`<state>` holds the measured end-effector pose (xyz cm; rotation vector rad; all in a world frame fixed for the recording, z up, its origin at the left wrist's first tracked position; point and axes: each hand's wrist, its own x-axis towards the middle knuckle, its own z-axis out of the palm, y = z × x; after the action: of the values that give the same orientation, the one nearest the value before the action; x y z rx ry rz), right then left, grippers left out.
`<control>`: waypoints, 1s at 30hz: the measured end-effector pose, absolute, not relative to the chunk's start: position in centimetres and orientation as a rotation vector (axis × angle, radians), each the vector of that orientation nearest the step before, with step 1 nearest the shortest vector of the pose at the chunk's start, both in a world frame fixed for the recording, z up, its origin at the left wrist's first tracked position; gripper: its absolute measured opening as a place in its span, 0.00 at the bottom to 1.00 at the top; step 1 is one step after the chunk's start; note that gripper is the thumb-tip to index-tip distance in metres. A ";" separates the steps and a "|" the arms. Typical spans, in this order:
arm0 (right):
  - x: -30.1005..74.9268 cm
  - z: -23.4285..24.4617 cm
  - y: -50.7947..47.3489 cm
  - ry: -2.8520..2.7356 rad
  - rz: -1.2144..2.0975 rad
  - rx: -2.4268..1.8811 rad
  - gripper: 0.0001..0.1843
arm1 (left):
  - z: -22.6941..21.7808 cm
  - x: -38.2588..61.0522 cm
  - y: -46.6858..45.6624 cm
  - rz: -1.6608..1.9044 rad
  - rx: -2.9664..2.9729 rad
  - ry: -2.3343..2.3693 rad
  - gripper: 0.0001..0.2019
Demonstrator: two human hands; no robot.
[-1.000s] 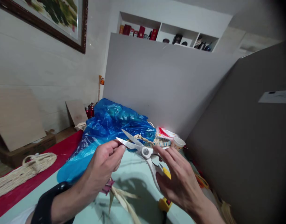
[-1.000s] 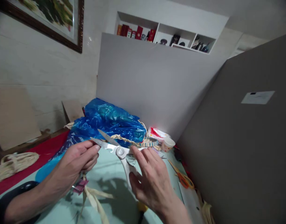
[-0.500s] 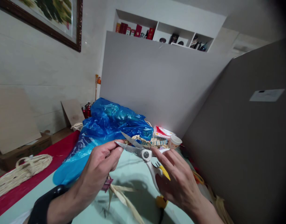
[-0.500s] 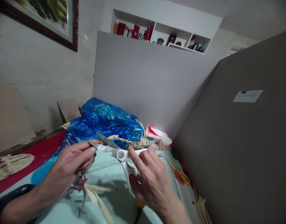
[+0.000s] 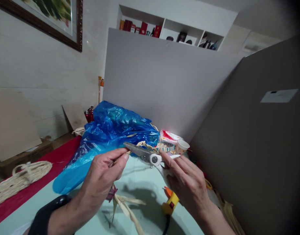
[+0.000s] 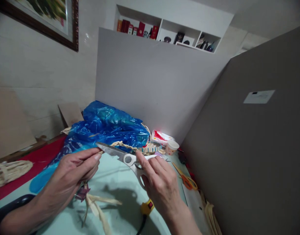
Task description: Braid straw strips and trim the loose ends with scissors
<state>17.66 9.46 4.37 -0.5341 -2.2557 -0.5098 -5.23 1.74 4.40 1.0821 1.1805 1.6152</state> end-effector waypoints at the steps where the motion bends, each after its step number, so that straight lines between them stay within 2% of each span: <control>1: 17.6 4.3 9.4 -2.242 -0.471 -0.544 0.29 | 4.5 -5.3 1.7 1.598 1.056 1.197 0.15; 3: 17.3 4.2 9.3 -2.197 -0.278 -0.602 0.26 | 4.8 -5.4 1.7 1.560 1.016 1.224 0.20; 6: 16.7 4.4 9.0 -2.063 0.204 -0.802 0.21 | 5.2 -5.6 1.4 1.511 0.998 1.228 0.25; 10: 15.4 5.3 8.5 -1.778 0.775 -0.962 0.22 | 5.1 -5.6 1.1 1.475 1.005 1.235 0.27; 14: 14.2 6.5 7.4 -1.589 1.144 -1.009 0.25 | 5.1 -5.4 0.9 1.397 1.071 1.304 0.23; 19: 13.4 6.7 6.6 -1.381 1.393 -1.005 0.28 | 5.1 -5.6 0.8 1.307 1.149 1.286 0.18; 24: 13.5 5.9 7.1 -1.138 1.486 -0.906 0.22 | 4.9 -5.3 0.9 1.142 1.237 1.232 0.18; 26: 13.6 5.8 7.1 -1.097 1.453 -0.887 0.24 | 5.0 -5.0 0.9 1.119 1.219 1.213 0.15; 30: 13.5 6.5 6.9 -1.097 1.420 -0.958 0.31 | 5.1 -4.8 0.9 1.129 1.277 1.227 0.14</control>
<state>13.52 6.90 6.46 -0.9580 -1.0969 1.4198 -4.82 0.95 5.08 1.2768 1.2267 1.1291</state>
